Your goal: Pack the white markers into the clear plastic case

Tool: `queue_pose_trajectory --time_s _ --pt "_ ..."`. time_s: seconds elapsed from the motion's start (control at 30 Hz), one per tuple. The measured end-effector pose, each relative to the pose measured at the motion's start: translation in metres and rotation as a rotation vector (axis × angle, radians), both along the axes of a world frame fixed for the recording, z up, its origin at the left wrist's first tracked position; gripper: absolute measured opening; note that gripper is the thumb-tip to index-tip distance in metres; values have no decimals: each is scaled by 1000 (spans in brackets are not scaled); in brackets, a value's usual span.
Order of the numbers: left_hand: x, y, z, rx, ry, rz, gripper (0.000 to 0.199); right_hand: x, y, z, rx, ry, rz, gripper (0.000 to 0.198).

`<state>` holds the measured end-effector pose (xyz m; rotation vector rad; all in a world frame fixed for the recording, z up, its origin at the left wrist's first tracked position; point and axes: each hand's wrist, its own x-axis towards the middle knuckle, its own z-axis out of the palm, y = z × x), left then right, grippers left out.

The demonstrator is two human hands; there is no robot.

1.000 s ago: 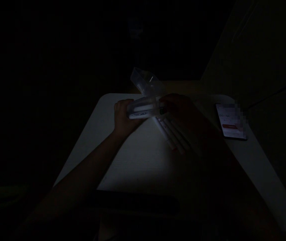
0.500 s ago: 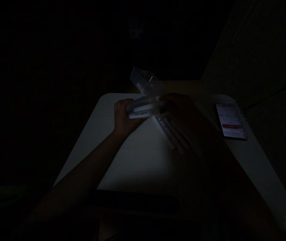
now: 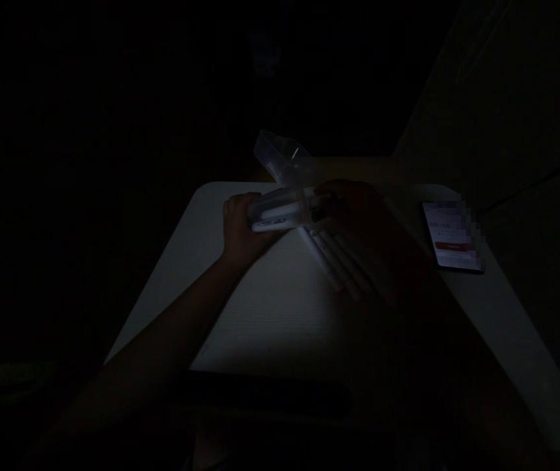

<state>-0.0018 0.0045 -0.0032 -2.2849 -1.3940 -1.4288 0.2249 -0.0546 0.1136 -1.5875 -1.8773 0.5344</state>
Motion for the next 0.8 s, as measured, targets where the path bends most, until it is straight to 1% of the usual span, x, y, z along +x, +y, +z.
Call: queue_pose_trajectory --time_s 0.13,0.3,0.43,0.53,0.67,0.8 --pt "0 0 0 7 -8 -11 80 -2 -2 4 -28 -32 -44 30" --pt "0 -1 0 15 -23 -27 79 -2 -2 5 -10 -47 -51 27" --pt "1 -1 1 -12 -18 -6 79 -2 -2 5 -21 -61 -52 31" --pt "1 -2 2 -10 -5 8 78 -3 -2 7 -46 -77 -84 33" --pt "0 -2 2 -7 -2 -19 75 -3 -2 6 -27 -39 -64 33" --pt "0 -2 1 -2 -10 -9 79 -3 -2 3 -40 13 -59 35"
